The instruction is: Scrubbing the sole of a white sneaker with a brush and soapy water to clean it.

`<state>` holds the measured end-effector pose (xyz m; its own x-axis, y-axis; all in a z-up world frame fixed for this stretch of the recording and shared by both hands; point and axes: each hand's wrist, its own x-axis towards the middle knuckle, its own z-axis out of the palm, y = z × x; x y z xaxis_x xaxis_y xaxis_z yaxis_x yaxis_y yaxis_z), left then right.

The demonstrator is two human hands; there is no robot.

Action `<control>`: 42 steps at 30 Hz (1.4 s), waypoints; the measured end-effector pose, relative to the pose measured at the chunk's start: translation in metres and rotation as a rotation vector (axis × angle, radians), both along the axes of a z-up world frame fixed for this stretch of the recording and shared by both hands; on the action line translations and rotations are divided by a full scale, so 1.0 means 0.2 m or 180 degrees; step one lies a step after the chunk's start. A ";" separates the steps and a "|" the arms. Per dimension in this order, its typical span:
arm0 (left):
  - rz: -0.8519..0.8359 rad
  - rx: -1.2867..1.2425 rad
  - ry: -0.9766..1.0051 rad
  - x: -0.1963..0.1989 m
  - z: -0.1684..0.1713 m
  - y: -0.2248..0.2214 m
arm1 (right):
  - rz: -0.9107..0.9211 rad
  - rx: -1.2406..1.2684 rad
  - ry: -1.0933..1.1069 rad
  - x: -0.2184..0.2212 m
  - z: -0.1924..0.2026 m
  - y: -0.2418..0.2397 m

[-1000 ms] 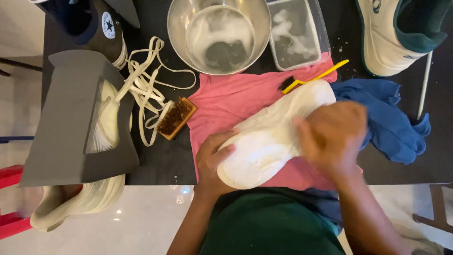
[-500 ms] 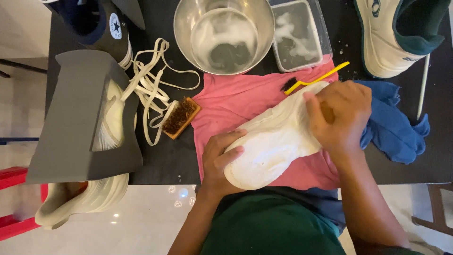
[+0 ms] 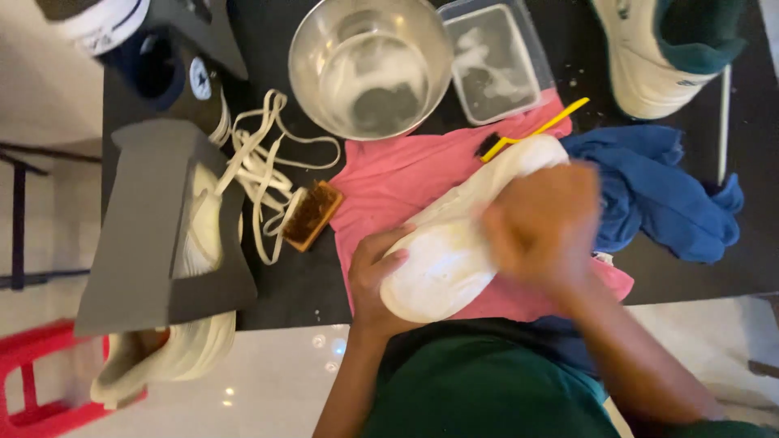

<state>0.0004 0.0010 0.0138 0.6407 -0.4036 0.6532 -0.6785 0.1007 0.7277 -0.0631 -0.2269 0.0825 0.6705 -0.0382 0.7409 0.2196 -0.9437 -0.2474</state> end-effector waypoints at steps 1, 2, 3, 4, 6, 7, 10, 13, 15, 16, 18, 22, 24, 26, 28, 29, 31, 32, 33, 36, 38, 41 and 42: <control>0.0001 -0.0025 0.0047 0.00 0.00 -0.01 | 0.0115 0.0178 0.0110 -0.02 0.05 0.08; 0.0024 -0.0042 0.0099 -0.01 0.00 -0.01 | 0.0255 0.0364 0.0223 -0.04 0.09 0.16; -0.0010 -0.0033 0.0083 0.00 -0.02 -0.01 | 0.0223 0.0373 0.0205 -0.04 0.06 0.08; 0.0033 -0.0008 0.0113 -0.01 -0.04 -0.01 | 0.0215 0.0397 0.0186 -0.05 0.03 0.00; 0.0030 0.0034 0.0128 -0.01 -0.06 0.00 | 0.0162 0.0438 0.0149 -0.05 -0.08 -0.20; -0.0012 -0.0085 0.0143 -0.01 -0.07 0.00 | -0.0089 0.0544 0.0305 -0.06 -0.17 -0.32; -0.0091 -0.0381 0.0111 -0.01 -0.06 -0.03 | -0.0228 0.0536 0.0276 -0.08 -0.06 -0.28; 0.0012 -0.0429 0.0084 -0.02 -0.04 -0.06 | -0.0068 0.0342 0.0136 -0.14 0.01 -0.13; 0.0152 -0.0351 0.0048 -0.03 0.01 -0.06 | -0.0008 0.0220 0.0126 -0.16 -0.01 -0.18; 0.0260 0.0058 0.0046 -0.03 0.06 -0.03 | 0.0040 0.0448 0.0189 -0.16 -0.03 -0.24; 0.0387 0.0487 0.0060 -0.05 0.17 -0.01 | 0.0108 0.0693 0.0269 -0.16 -0.09 -0.34; 0.0953 0.1275 -0.0597 -0.07 0.34 -0.06 | -0.0181 0.0712 0.0265 -0.16 -0.10 -0.26; 0.1012 0.1461 -0.0634 -0.06 0.35 -0.08 | -0.0238 0.0709 0.0174 -0.17 -0.08 -0.16; 0.0985 0.1379 -0.0605 -0.03 0.34 -0.08 | -0.0172 0.0623 0.0067 -0.17 -0.08 -0.03; 0.0978 0.1324 -0.0580 0.02 0.33 -0.07 | -0.0104 0.0541 -0.0041 -0.17 -0.08 0.08; 0.0950 0.1262 -0.0556 0.04 0.33 -0.06 | -0.0066 0.0504 -0.0091 -0.17 -0.07 0.13; 0.0912 0.1183 -0.0547 0.09 0.31 -0.07 | -0.0034 0.0405 -0.0215 -0.18 -0.06 0.20; 0.0841 0.1107 -0.0535 0.12 0.31 -0.07 | -0.0041 0.0359 -0.0273 -0.19 -0.06 0.23; 0.0826 0.1109 -0.0536 0.13 0.30 -0.08 | -0.0048 0.0313 -0.0331 -0.18 -0.06 0.22; 0.0660 0.0962 -0.0484 0.15 0.30 -0.09 | -0.0083 0.0220 -0.0417 -0.21 -0.13 0.24; 0.0544 0.1139 -0.0724 0.16 0.33 -0.09 | 0.0114 -0.0319 -0.0538 -0.22 -0.28 0.16; 0.0519 0.1093 -0.0674 0.18 0.29 -0.08 | -0.0585 -0.0550 -0.0975 -0.13 -0.21 0.01; 0.0547 0.1087 -0.0665 0.18 0.29 -0.08 | -0.0557 -0.0555 -0.0976 -0.12 -0.19 0.02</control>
<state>0.0367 -0.0155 0.0724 0.5856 -0.5181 0.6234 -0.8006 -0.2492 0.5449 -0.0863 -0.2227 0.0452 0.4117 0.0118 0.9113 0.0906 -0.9955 -0.0280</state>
